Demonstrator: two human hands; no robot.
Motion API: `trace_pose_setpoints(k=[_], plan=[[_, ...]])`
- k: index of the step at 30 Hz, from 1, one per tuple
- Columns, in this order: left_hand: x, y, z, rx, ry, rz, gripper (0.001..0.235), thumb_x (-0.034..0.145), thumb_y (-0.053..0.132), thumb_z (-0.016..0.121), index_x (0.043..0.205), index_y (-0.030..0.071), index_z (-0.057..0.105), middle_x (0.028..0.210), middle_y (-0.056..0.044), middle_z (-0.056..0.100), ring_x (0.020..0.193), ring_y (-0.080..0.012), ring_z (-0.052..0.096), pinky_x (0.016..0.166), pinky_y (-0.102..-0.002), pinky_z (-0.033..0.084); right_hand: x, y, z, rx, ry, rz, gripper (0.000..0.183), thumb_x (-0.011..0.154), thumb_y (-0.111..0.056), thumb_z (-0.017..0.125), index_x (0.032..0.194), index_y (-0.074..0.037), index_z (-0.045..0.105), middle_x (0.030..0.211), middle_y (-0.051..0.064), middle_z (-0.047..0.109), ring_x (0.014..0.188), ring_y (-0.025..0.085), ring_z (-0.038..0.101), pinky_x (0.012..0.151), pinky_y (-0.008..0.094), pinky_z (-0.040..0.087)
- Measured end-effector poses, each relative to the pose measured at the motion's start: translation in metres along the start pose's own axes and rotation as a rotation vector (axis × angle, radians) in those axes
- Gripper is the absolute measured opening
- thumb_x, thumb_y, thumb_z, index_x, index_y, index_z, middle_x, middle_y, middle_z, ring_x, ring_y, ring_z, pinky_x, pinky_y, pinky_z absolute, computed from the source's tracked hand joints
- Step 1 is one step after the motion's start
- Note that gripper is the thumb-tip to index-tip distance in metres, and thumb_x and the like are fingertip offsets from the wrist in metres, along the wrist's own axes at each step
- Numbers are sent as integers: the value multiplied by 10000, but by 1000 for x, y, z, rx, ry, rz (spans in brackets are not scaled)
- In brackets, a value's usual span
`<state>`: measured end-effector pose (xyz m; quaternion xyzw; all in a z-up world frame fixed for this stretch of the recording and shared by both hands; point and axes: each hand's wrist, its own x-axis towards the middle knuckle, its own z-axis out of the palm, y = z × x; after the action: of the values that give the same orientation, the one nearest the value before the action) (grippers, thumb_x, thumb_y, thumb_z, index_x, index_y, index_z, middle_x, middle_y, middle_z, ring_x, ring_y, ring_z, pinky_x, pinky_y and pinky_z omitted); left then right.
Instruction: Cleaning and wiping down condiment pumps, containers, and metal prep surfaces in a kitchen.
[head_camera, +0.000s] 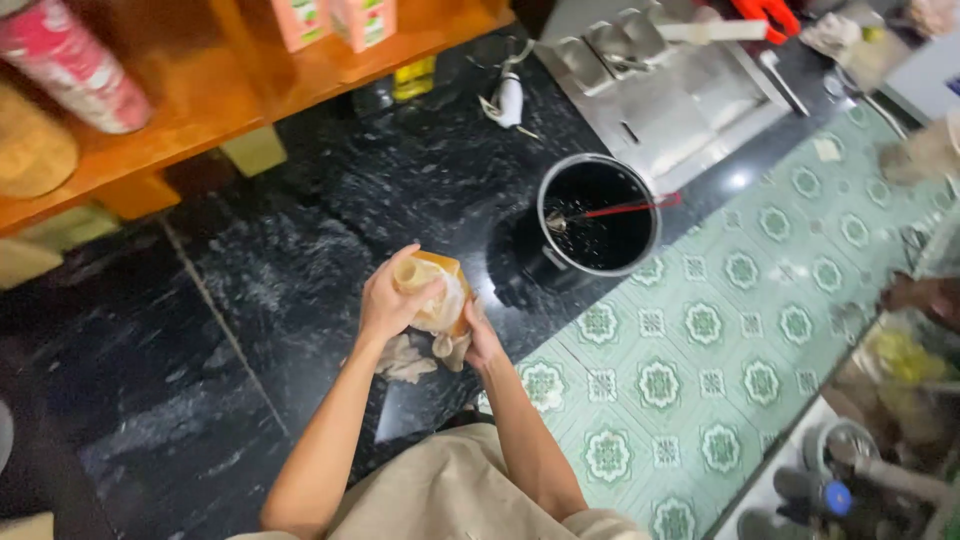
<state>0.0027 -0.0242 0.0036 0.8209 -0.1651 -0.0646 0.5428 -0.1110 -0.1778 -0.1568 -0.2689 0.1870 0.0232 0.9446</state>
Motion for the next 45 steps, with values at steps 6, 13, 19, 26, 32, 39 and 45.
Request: trace_pose_setpoints(k=[6, 13, 19, 26, 32, 39, 45], plan=[[3, 7, 20, -4, -94, -56, 742, 706, 443, 876, 1339, 118, 663, 1231, -153, 731, 1132, -261, 709, 969, -372, 544, 4, 25, -68, -219, 283, -256, 612, 1023, -359, 701, 1483, 4, 524, 1403, 162, 628, 1202, 259, 666, 978, 395, 586], [-3, 7, 40, -31, -136, -141, 729, 689, 405, 903, 1320, 123, 669, 1208, -155, 733, 1103, -268, 709, 942, -377, 542, -23, 6, -36, -46, 410, -234, 588, 984, -410, 645, 1466, -112, 486, 1369, 163, 603, 1141, 293, 640, 911, 426, 540], [-7, -14, 36, -329, -181, -273, 669, 738, 293, 865, 1344, 111, 646, 1173, -106, 752, 1037, -180, 715, 895, -319, 564, -21, 17, -43, 203, 94, -6, 776, 980, -660, 424, 1546, -129, 428, 1544, 123, 499, 1379, 319, 509, 1142, 514, 405], [-12, -24, 10, -346, -18, -278, 606, 787, 263, 835, 1342, 101, 653, 1166, -77, 760, 1036, -141, 712, 903, -292, 556, -2, 16, -11, 50, -44, 188, 835, 970, -711, 402, 1559, -119, 415, 1523, 139, 525, 1359, 329, 536, 1144, 518, 414], [-26, -19, -12, -115, 150, -197, 647, 751, 331, 873, 1324, 111, 670, 1209, -119, 742, 1110, -212, 709, 955, -332, 542, 21, 26, 6, -127, 64, 220, 749, 981, -617, 480, 1494, -71, 474, 1439, 160, 593, 1262, 313, 623, 1039, 477, 534], [-34, -29, -21, 0, 290, -118, 692, 733, 336, 888, 1335, 84, 655, 1351, -184, 653, 1238, -303, 638, 1024, -383, 503, 56, 47, -13, -289, 173, -54, 451, 956, -308, 728, 1257, 19, 653, 1190, 112, 716, 1023, 207, 713, 890, 374, 585], [-28, -42, -5, -59, 398, -261, 714, 725, 371, 878, 1341, 89, 651, 1331, -172, 680, 1229, -274, 668, 1032, -369, 516, 73, 39, -24, -572, 290, -276, 273, 881, -126, 804, 1111, -2, 728, 1055, 53, 755, 927, 137, 696, 826, 306, 560]])
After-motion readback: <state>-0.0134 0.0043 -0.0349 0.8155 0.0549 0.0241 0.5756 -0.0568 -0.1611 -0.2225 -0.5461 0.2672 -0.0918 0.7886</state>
